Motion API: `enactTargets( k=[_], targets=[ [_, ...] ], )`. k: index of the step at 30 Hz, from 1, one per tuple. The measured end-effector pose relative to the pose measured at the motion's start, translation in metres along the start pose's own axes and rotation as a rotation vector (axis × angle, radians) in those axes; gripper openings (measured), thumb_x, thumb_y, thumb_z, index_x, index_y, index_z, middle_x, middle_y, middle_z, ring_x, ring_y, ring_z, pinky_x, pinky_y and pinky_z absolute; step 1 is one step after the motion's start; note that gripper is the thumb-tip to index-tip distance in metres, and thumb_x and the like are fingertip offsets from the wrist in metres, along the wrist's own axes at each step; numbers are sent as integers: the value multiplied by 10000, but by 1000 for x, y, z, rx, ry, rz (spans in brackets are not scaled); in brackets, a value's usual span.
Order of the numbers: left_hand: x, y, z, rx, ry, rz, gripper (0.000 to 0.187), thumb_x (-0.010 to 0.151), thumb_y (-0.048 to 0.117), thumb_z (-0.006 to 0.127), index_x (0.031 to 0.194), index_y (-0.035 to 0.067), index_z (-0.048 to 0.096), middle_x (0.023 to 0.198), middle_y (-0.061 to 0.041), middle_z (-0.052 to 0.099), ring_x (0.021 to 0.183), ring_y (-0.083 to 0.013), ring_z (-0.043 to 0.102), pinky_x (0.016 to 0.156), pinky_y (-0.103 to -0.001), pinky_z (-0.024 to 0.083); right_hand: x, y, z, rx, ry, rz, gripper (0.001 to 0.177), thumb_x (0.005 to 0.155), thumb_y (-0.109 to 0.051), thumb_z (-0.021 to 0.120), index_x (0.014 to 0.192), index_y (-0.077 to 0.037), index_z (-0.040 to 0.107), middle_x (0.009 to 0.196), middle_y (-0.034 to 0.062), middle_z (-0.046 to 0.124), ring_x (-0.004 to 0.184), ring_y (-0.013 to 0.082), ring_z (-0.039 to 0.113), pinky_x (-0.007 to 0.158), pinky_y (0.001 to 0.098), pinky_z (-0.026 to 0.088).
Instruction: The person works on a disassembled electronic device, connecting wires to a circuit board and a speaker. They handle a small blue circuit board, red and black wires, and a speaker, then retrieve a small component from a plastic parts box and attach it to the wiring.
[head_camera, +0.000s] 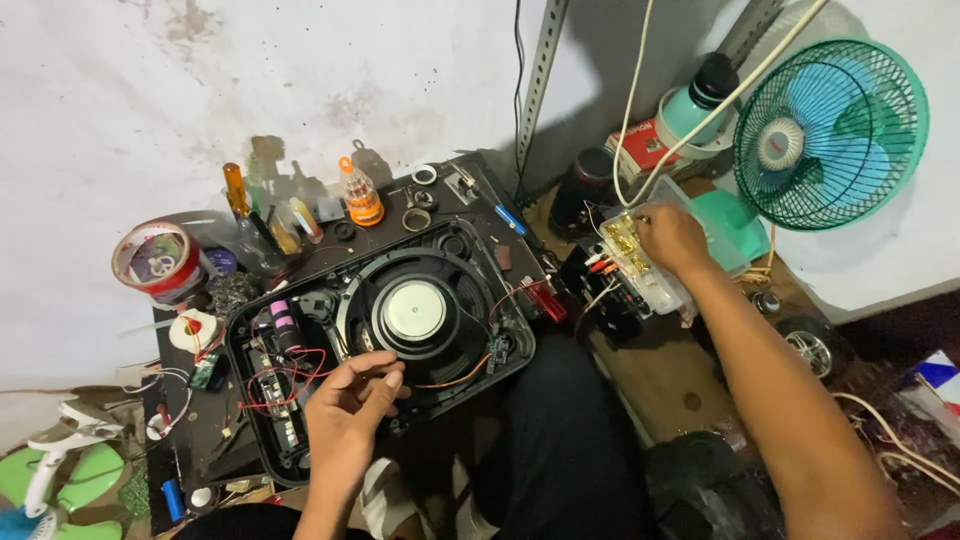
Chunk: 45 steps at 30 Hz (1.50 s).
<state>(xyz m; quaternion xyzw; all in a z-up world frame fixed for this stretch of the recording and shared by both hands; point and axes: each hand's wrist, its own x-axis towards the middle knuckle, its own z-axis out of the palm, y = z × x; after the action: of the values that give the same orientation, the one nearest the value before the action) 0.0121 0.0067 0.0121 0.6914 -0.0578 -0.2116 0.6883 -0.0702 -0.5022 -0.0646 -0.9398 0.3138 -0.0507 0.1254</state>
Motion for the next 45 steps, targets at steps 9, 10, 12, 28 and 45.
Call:
enactTargets(
  k=[9, 10, 12, 28, 45],
  targets=[
    [4, -12, 2, -65, 42, 8, 215, 857, 51, 770, 1064, -7, 774, 899, -147, 809, 716, -203, 744, 619, -286, 542, 29, -11, 8, -67, -82, 177, 250, 970, -230, 698, 1161, -69, 710, 1174, 211, 684, 1067, 428, 656, 827, 543, 528],
    [4, -15, 1, -78, 21, 26, 214, 851, 51, 773, 1058, -4, 778, 885, -136, 801, 721, -185, 733, 685, -299, 587, 32, -11, 9, -89, -107, 198, 245, 967, -242, 703, 1134, -64, 716, 1151, 213, 691, 1045, 423, 665, 820, 534, 533],
    [4, -17, 2, -99, 29, 44, 213, 845, 51, 776, 1052, -1, 782, 871, -125, 793, 726, -168, 722, 751, -313, 632, 41, -10, 10, -116, -139, 190, 243, 964, -254, 708, 1107, -58, 723, 1129, 214, 699, 1023, 417, 675, 812, 525, 538],
    [-3, 23, -34, -214, 163, 290, 101, 897, 63, 751, 994, 35, 752, 760, -80, 738, 647, -138, 719, 590, -242, 558, 104, 81, 64, -553, -136, 90, 533, 854, -536, 736, 1069, -66, 865, 1185, 250, 800, 1088, 431, 759, 898, 457, 595],
    [12, 31, -135, -379, 648, 372, 111, 918, 112, 722, 1012, 54, 734, 834, -58, 678, 636, -165, 661, 550, -269, 513, 185, 227, 154, -708, 55, -261, 507, 934, -582, 574, 670, -196, 770, 657, 26, 683, 590, 127, 596, 579, 295, 427]
  ],
)
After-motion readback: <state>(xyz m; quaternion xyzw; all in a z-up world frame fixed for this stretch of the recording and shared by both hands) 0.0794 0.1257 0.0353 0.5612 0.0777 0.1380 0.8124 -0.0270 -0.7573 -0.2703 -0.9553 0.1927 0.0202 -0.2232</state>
